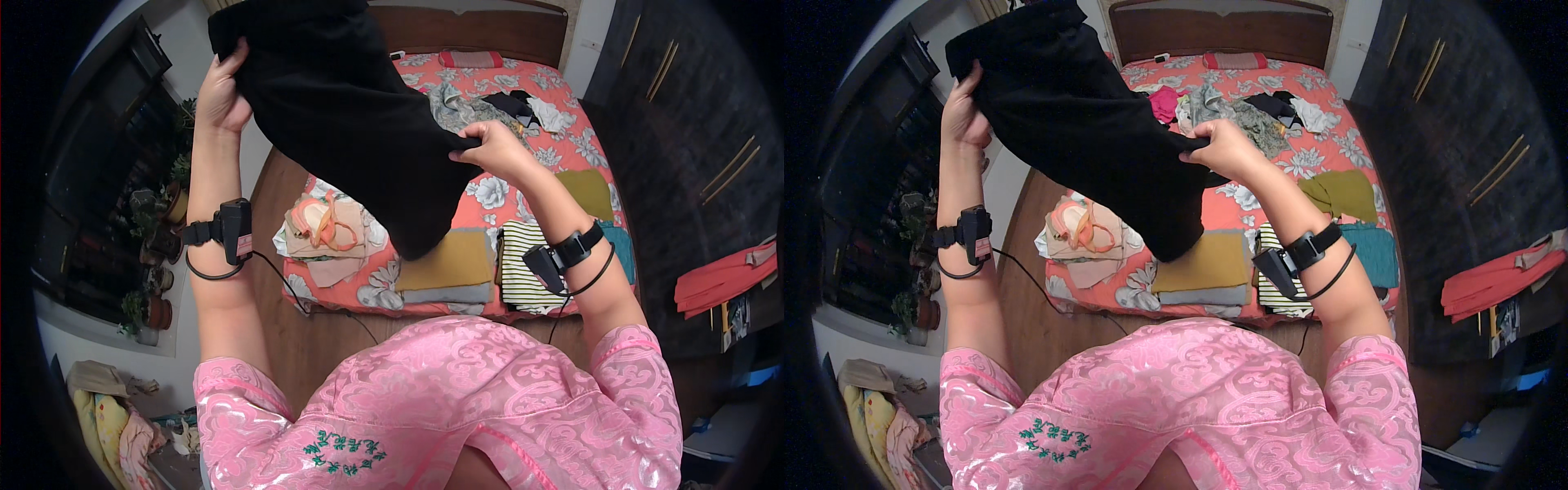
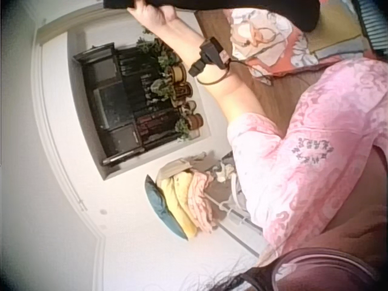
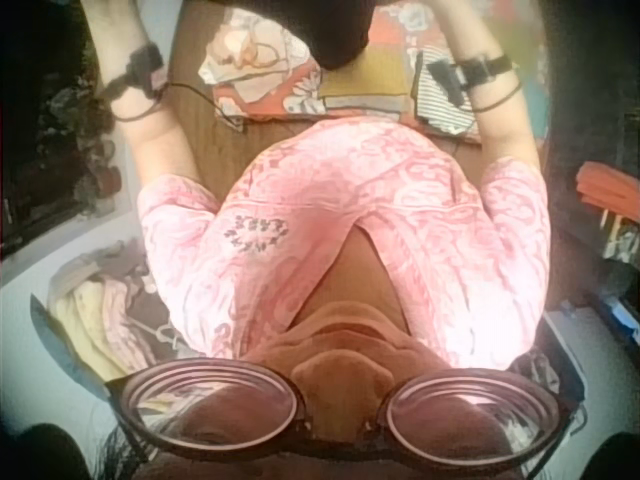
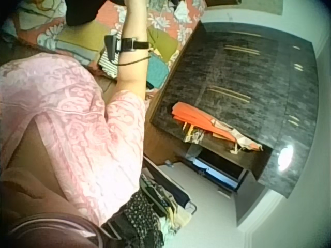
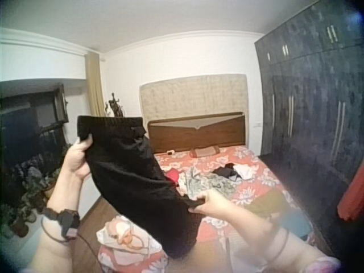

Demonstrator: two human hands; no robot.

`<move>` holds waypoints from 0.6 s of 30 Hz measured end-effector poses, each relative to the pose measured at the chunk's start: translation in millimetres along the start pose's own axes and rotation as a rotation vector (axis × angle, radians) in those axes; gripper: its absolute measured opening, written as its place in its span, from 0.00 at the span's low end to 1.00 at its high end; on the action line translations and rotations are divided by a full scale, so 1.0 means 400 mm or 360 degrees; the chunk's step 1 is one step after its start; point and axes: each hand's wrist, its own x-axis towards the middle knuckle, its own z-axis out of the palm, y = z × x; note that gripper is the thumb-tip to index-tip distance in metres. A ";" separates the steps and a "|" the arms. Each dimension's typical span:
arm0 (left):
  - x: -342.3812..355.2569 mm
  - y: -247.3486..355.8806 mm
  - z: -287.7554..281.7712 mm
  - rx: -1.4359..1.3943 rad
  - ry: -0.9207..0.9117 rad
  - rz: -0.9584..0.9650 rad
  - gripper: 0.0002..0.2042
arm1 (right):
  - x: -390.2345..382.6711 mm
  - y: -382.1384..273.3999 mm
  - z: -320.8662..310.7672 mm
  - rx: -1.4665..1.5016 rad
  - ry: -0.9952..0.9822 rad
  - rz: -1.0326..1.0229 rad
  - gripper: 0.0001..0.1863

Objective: The person folds various garments including a green shirt, black pants, a white shirt, a patterned dress, and a pink top by hand on a bed.

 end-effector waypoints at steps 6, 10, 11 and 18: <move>0.001 0.076 0.001 0.0088 -0.0490 -0.0190 0.12 | -0.057 -0.023 -0.055 0.0044 -0.0026 -0.0508 0.13; 0.140 0.090 -0.110 -0.0130 -0.0619 -0.0506 0.13 | -0.094 -0.078 -0.067 0.1242 -0.0530 -0.0012 0.24; 0.156 0.079 -0.137 -0.0389 -0.0759 -0.0726 0.15 | -0.087 -0.103 -0.053 0.1413 -0.0440 -0.0076 0.22; -0.324 -0.481 -0.054 -0.1376 -0.0475 -0.1376 0.30 | -0.012 -0.069 -0.054 0.2182 -0.0321 0.0192 0.13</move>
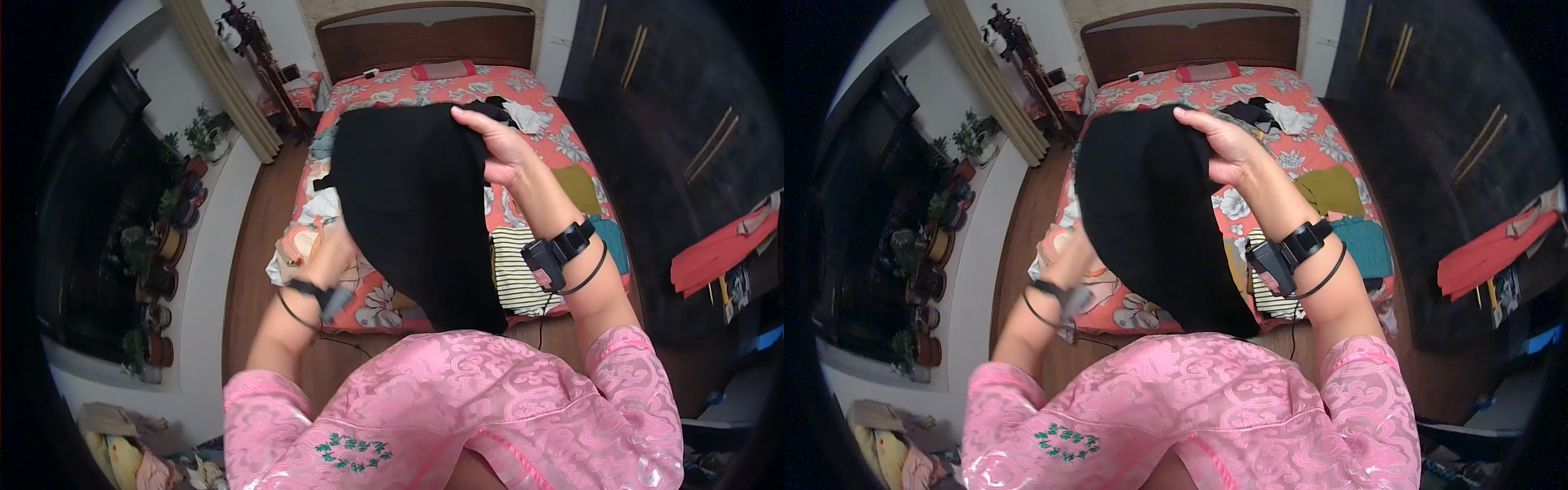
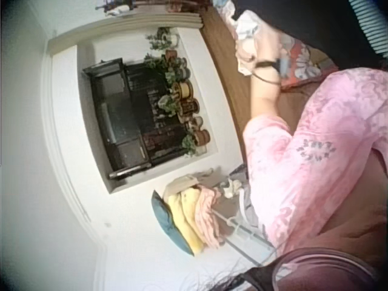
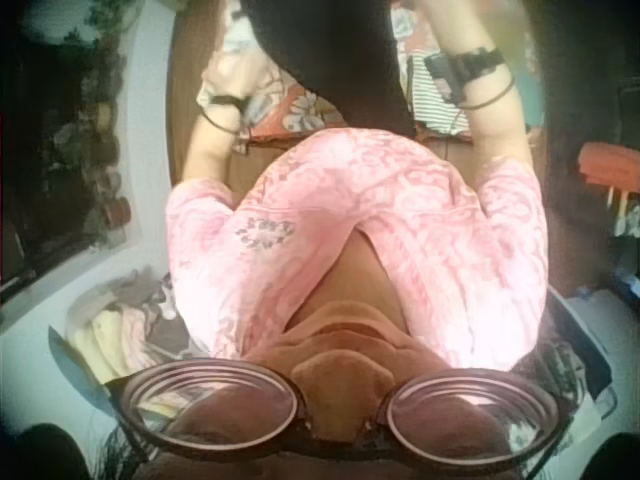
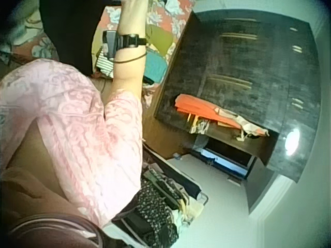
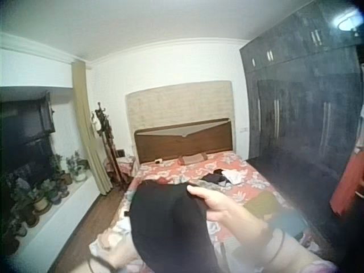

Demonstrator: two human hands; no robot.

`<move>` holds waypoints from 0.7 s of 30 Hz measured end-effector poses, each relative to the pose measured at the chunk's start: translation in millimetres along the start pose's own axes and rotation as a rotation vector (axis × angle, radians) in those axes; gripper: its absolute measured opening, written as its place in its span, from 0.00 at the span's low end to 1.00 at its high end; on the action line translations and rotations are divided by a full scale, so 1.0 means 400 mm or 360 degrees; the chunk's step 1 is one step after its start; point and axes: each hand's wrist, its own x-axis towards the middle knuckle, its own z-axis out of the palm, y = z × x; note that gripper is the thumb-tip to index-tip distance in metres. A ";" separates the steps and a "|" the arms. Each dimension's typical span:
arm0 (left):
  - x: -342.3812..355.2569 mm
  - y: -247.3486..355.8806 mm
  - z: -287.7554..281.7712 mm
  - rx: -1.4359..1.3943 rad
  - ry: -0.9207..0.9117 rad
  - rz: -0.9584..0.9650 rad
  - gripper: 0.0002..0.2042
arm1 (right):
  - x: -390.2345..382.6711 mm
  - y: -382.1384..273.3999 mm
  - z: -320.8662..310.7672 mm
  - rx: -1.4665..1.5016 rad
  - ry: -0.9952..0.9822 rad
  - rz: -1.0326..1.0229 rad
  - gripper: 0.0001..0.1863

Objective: The person folds various garments including a green shirt, black pants, a white shirt, a patterned dress, and a pink top by hand on a bed.

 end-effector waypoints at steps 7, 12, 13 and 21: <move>0.037 -0.146 -0.072 0.0064 0.0318 -0.0079 0.29 | -0.049 0.044 -0.323 0.0219 0.0734 0.0170 0.15; 0.089 -0.108 0.019 0.0403 0.0301 -0.0139 0.20 | -0.137 -0.019 -0.298 0.0157 0.0035 -0.0261 0.28; 0.113 -0.095 0.053 0.0406 0.0255 -0.0128 0.21 | -0.156 -0.012 -0.274 0.0217 -0.0172 -0.0360 0.41; 0.240 0.085 0.082 0.0623 0.0355 -0.0312 0.20 | -0.078 0.094 -0.283 -0.0358 0.0438 -0.0061 0.26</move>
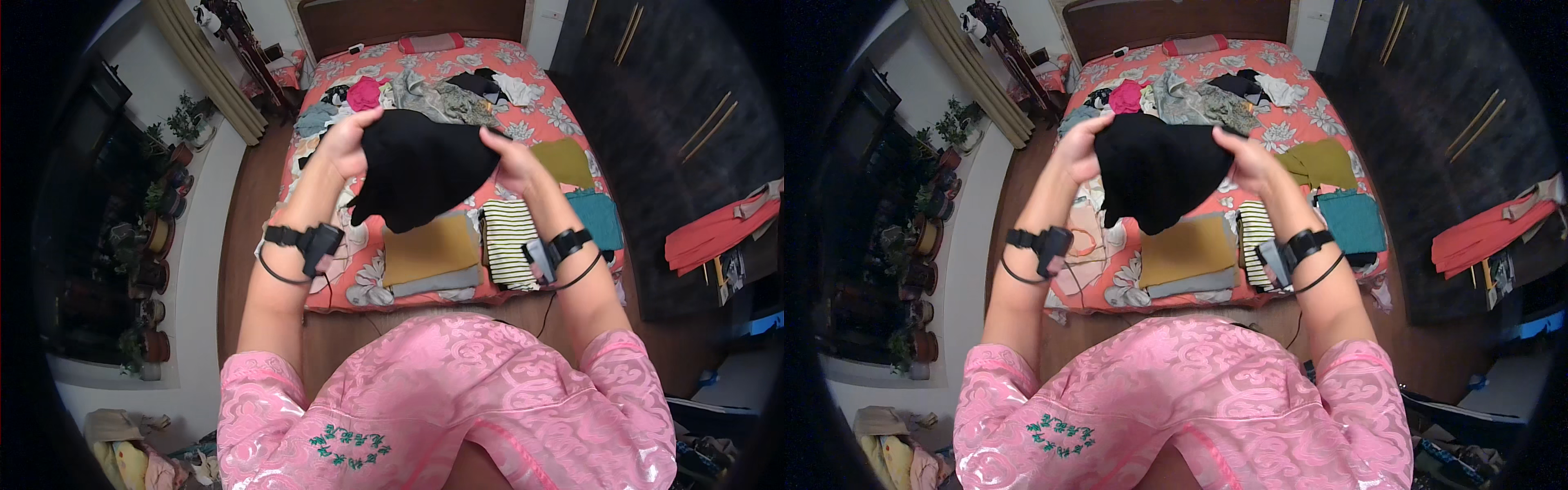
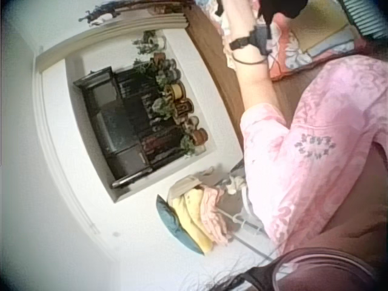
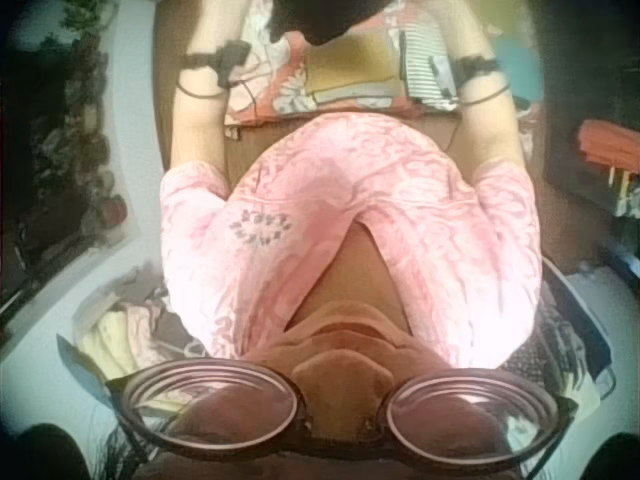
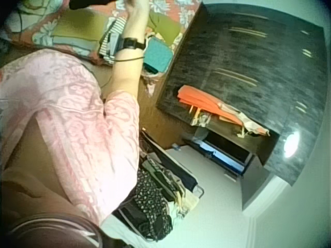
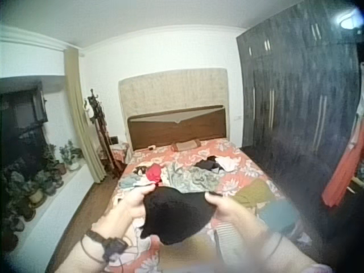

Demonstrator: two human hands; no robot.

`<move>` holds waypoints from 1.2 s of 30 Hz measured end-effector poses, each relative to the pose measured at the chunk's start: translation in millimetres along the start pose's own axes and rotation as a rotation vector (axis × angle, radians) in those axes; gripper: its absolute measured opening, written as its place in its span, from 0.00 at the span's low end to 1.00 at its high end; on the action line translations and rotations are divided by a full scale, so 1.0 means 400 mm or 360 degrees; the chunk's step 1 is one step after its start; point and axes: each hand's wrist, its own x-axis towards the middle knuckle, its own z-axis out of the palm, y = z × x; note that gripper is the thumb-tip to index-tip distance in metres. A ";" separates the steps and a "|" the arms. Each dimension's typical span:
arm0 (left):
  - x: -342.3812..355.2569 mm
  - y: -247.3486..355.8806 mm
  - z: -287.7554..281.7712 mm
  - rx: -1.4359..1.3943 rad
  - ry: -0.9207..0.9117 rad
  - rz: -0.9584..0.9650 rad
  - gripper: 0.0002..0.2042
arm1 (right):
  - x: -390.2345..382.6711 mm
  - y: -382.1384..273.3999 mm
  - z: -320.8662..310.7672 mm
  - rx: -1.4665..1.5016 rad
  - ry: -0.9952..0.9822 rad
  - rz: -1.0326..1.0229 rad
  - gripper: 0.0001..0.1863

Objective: The person folds various garments including a green shirt, black pants, a white shirt, a patterned dress, and a pink top by hand on a bed.

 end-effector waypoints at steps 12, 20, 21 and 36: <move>0.035 0.075 -0.058 0.1148 0.0361 0.0206 0.31 | 0.113 -0.156 0.071 -0.0811 0.0176 -0.0235 0.19; 0.004 0.078 0.033 0.1794 0.1051 -0.0007 0.09 | 0.080 -0.217 0.049 -0.1431 0.0362 -0.0204 0.20; 0.000 0.068 0.034 0.1576 0.1023 0.0036 0.10 | 0.079 -0.208 0.052 -0.1410 0.0527 -0.0114 0.21; -0.215 -0.225 -0.057 0.0995 0.0824 -0.0254 0.07 | -0.155 0.009 0.018 -0.1367 0.0471 0.0232 0.26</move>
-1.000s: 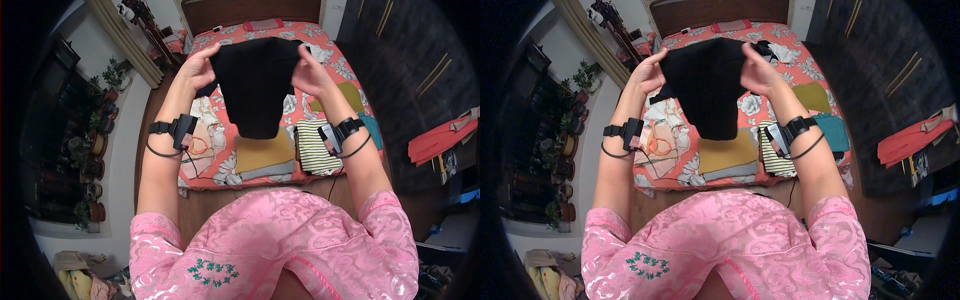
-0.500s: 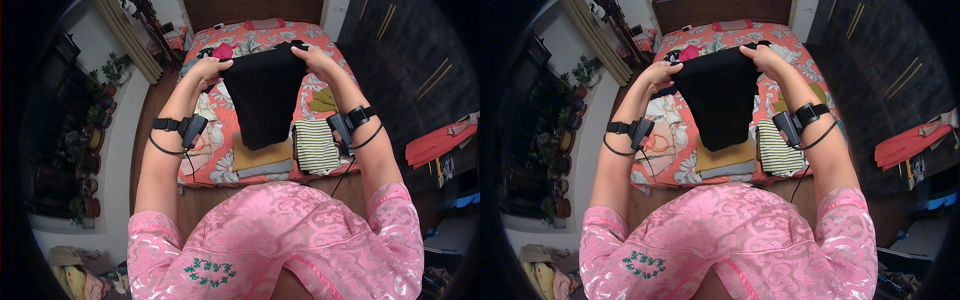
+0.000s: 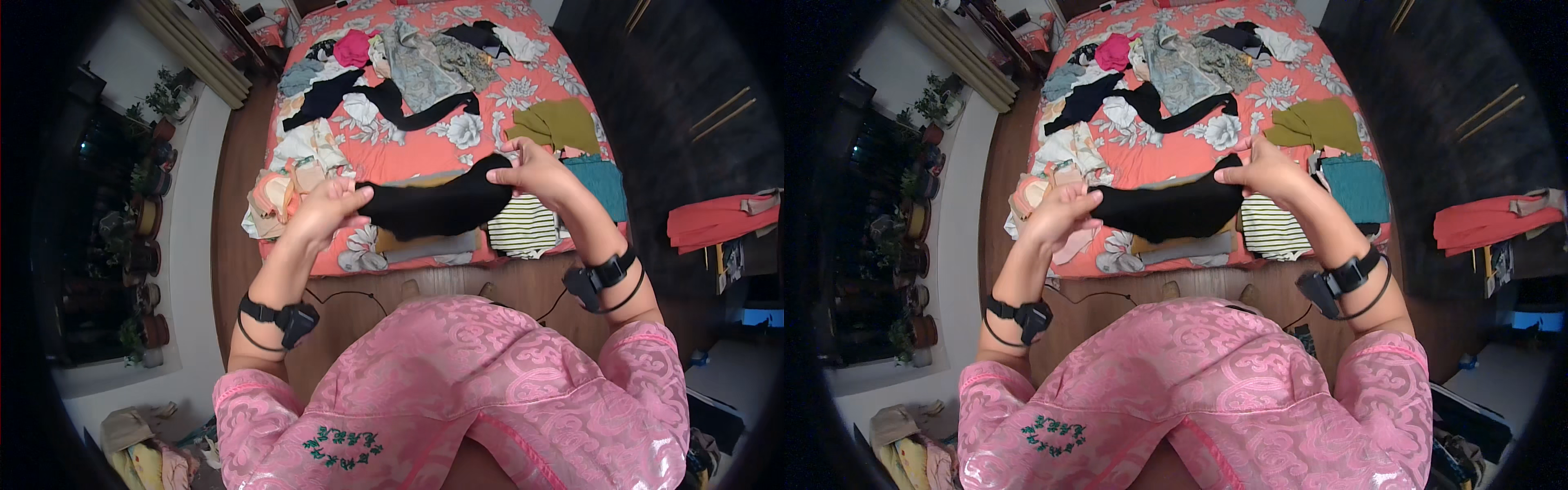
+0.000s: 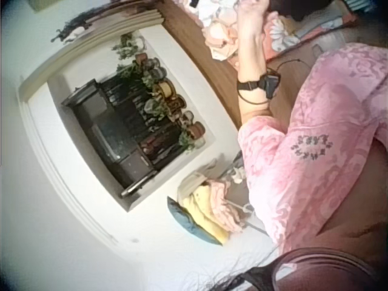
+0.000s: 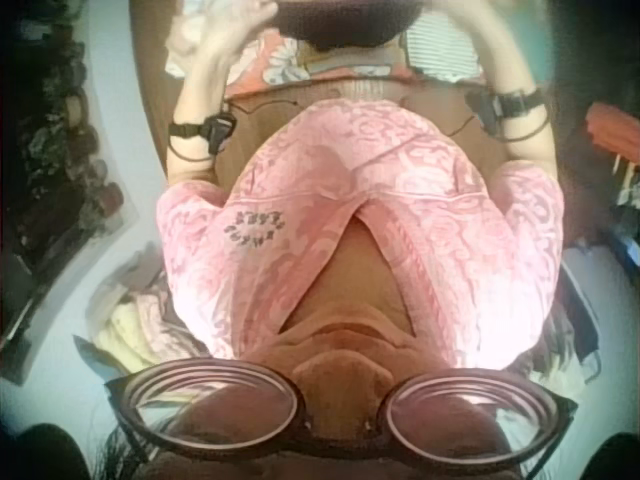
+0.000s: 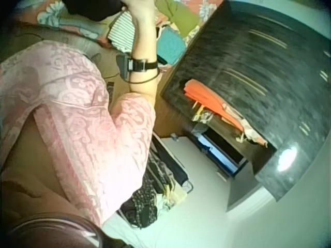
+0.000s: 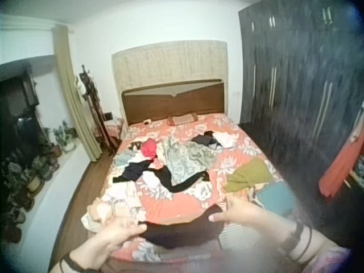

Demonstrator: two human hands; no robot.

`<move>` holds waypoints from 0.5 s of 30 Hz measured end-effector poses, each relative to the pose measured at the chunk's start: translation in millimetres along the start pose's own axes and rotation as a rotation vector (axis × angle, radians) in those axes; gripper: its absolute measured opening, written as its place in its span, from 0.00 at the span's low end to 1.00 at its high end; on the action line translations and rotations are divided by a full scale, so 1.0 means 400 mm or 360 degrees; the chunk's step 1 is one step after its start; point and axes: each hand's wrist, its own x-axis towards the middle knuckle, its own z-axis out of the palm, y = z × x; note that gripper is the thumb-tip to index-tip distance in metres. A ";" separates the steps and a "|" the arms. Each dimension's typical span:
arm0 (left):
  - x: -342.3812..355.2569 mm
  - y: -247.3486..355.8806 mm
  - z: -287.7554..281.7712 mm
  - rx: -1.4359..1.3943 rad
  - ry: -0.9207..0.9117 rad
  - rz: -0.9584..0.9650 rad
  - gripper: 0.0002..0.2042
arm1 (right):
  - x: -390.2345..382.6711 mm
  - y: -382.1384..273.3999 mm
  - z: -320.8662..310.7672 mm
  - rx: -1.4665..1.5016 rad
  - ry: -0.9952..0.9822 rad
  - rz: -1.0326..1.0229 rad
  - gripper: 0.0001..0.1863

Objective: The person folds various garments including a green shirt, black pants, a white shirt, a patterned dress, and a pink top by hand on a bed.

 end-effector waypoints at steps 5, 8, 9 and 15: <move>-0.006 0.006 0.006 -0.0028 0.0203 -0.0049 0.09 | 0.012 -0.007 0.026 0.0099 -0.0232 0.0054 0.28; 0.068 0.010 -0.046 -0.0256 0.0040 -0.0075 0.08 | 0.099 0.009 0.031 0.0177 -0.0256 0.0068 0.20; 0.105 0.020 -0.054 -0.0247 0.0053 -0.0102 0.07 | 0.143 0.025 0.029 0.0171 -0.0255 0.0098 0.18; 0.415 -0.038 -0.152 -0.0280 0.0161 -0.0217 0.10 | 0.449 0.129 0.071 0.0188 -0.0177 0.0378 0.09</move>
